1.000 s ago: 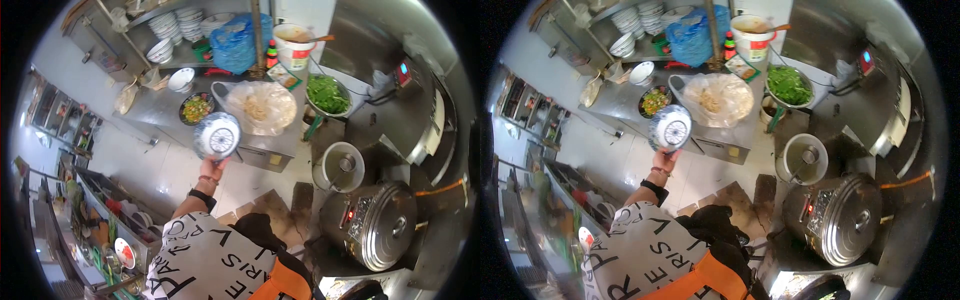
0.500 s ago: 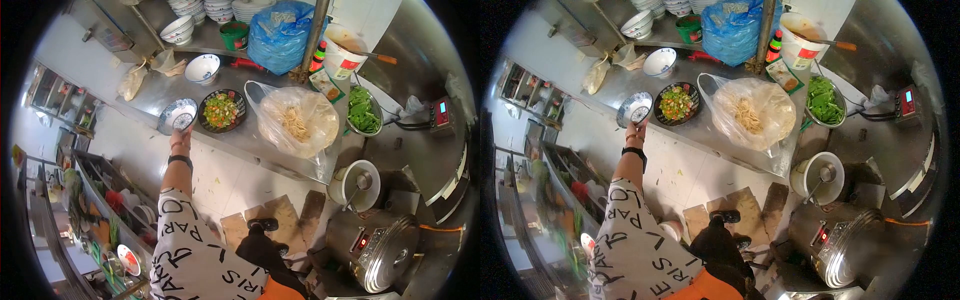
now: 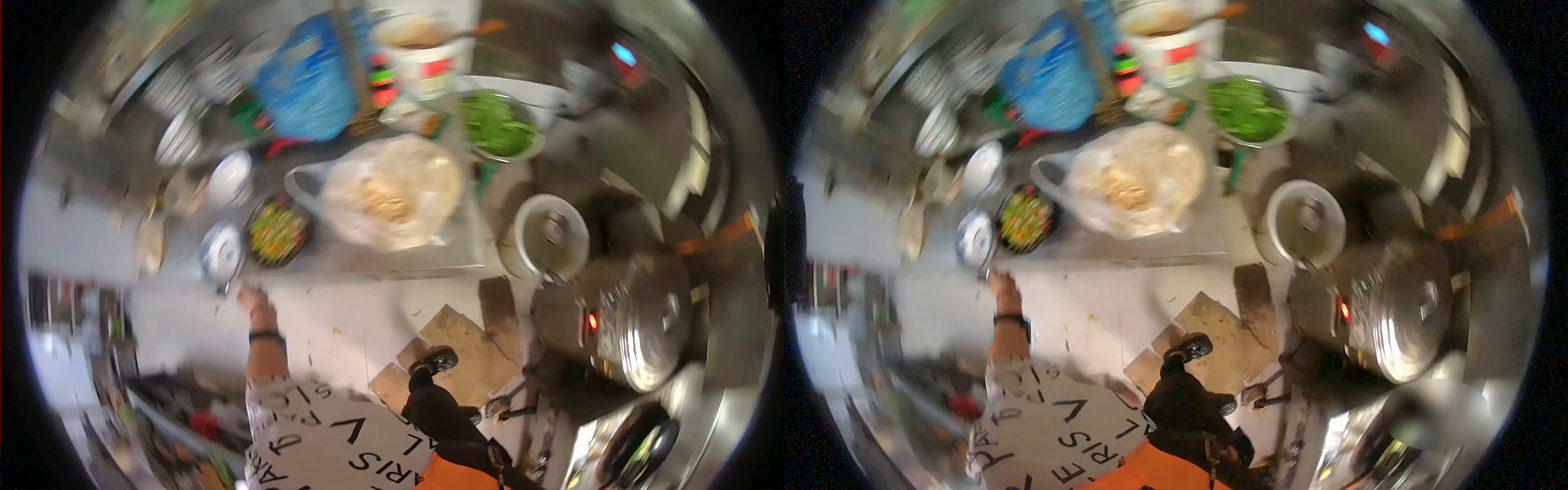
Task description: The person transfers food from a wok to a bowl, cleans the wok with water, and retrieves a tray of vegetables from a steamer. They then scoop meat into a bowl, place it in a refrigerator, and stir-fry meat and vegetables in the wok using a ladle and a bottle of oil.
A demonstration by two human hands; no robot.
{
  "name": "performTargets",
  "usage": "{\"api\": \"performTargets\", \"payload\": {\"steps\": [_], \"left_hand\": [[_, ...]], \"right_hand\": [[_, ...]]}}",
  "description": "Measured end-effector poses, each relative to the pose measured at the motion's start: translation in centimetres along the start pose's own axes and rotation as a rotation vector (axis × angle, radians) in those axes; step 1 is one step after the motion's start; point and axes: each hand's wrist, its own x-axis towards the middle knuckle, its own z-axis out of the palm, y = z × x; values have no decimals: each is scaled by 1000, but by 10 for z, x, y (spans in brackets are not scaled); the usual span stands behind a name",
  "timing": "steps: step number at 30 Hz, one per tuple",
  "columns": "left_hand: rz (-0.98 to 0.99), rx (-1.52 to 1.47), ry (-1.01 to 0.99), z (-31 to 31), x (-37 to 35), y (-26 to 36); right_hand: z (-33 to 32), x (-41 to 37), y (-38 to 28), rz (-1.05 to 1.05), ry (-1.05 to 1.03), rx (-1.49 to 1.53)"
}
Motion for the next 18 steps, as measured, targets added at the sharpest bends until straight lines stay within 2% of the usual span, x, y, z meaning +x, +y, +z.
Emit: {"api": "performTargets", "payload": {"steps": [2,3,4,6,7,8,9,10,11,12,13,14,15,17,18], "left_hand": [[81,13,-143,29,-97,6],[160,163,-334,31,-125,-16],[74,178,-460,44,-166,-33],[-105,428,-797,73,-268,-61],[-213,536,-946,80,-322,-75],[-292,523,-1149,87,-374,-89],[-378,503,-1332,92,-428,-101],[-400,593,-1566,90,-488,-90],[-413,674,-1777,83,-543,-72],[-403,687,-1819,77,-586,-67],[-351,742,-2024,71,-624,-61],[-281,788,-2226,67,-657,-59],[-254,784,-2255,61,-686,-67],[-268,828,-2577,35,-740,-92],[-325,946,-2618,12,-770,-100]], "right_hand": [[-21,-30,47,103,-23,-25],[-23,-44,68,150,-36,-30],[-33,-69,90,209,-42,-45],[-37,-98,120,296,-73,-64],[-38,-108,120,341,-82,-79],[-40,-107,115,404,-89,-76],[19,-123,215,196,-228,-282],[12,-106,176,564,-161,-91],[60,-117,236,492,-2,75],[56,-114,241,515,85,134],[56,-109,225,530,174,200],[59,-111,228,625,161,417],[61,-112,234,705,148,635],[93,-120,253,801,231,861],[117,-124,265,784,224,826]]}}
